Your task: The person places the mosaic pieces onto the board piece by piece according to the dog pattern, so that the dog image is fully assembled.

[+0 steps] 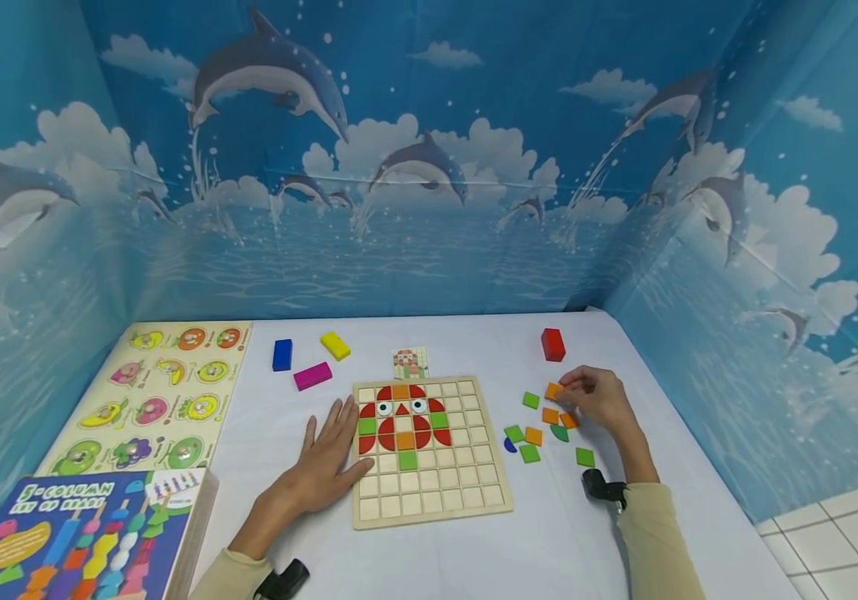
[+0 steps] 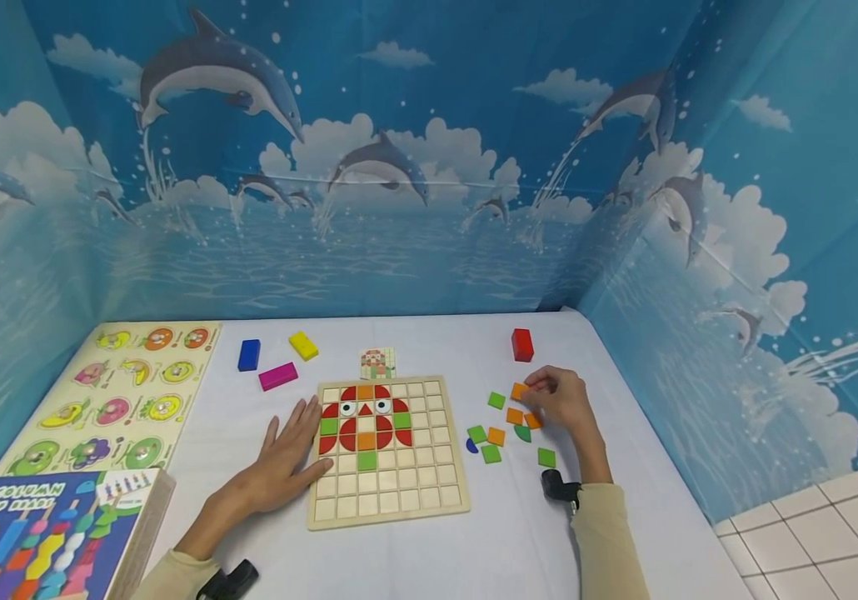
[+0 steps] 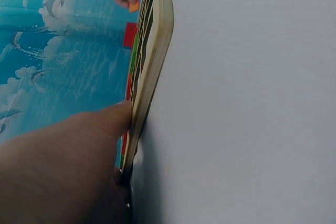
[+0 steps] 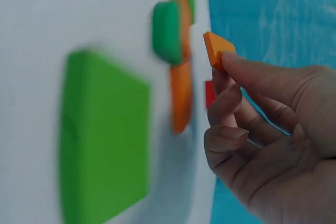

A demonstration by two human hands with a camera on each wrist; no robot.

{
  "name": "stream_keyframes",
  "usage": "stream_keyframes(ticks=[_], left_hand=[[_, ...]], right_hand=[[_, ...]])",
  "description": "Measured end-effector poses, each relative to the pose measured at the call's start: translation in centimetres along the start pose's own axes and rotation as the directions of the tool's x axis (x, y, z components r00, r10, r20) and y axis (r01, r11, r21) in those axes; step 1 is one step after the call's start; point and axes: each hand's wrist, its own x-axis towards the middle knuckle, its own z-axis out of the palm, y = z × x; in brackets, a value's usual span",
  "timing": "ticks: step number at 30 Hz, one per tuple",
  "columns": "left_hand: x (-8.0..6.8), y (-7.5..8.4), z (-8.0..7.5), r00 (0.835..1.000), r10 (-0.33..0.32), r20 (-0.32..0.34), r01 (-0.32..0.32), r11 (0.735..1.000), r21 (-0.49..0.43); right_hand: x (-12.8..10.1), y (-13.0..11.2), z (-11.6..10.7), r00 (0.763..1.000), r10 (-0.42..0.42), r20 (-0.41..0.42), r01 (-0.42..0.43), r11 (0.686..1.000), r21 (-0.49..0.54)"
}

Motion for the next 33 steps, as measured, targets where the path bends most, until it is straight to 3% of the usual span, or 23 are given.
stream_keyframes(ticks=[6,10,12,17,24,27,33], left_hand=[[0.0,-0.1,0.0,1.0,0.006,0.006,-0.006,1.0,0.001],[0.0,-0.1,0.0,1.0,0.008,0.008,-0.008,1.0,-0.001],[0.0,-0.1,0.0,1.0,0.006,0.008,-0.006,1.0,-0.001],[0.0,-0.2,0.0,1.0,0.004,0.007,-0.004,1.0,0.002],[-0.1,-0.2,-0.1,1.0,0.016,0.006,-0.016,1.0,-0.009],[-0.1,-0.2,-0.1,1.0,0.015,0.004,-0.015,1.0,-0.009],[-0.1,-0.1,-0.1,1.0,0.014,0.004,-0.014,1.0,-0.005]], right_hand=[[-0.4,-2.8,1.3,0.992,-0.082,0.1,0.077,0.996,0.052],[-1.0,-5.3,3.5,0.965,-0.183,0.19,0.17,0.982,0.083],[-1.5,-6.6,4.8,0.944,-0.233,0.234,0.212,0.971,0.112],[-2.8,-9.1,8.1,0.866,-0.371,0.336,0.321,0.927,0.196],[-4.7,-11.3,11.4,0.795,-0.447,0.41,0.393,0.894,0.214],[-5.2,-11.7,12.1,0.778,-0.462,0.425,0.415,0.887,0.204],[-5.8,-12.1,12.7,0.778,-0.457,0.431,0.436,0.887,0.154]])
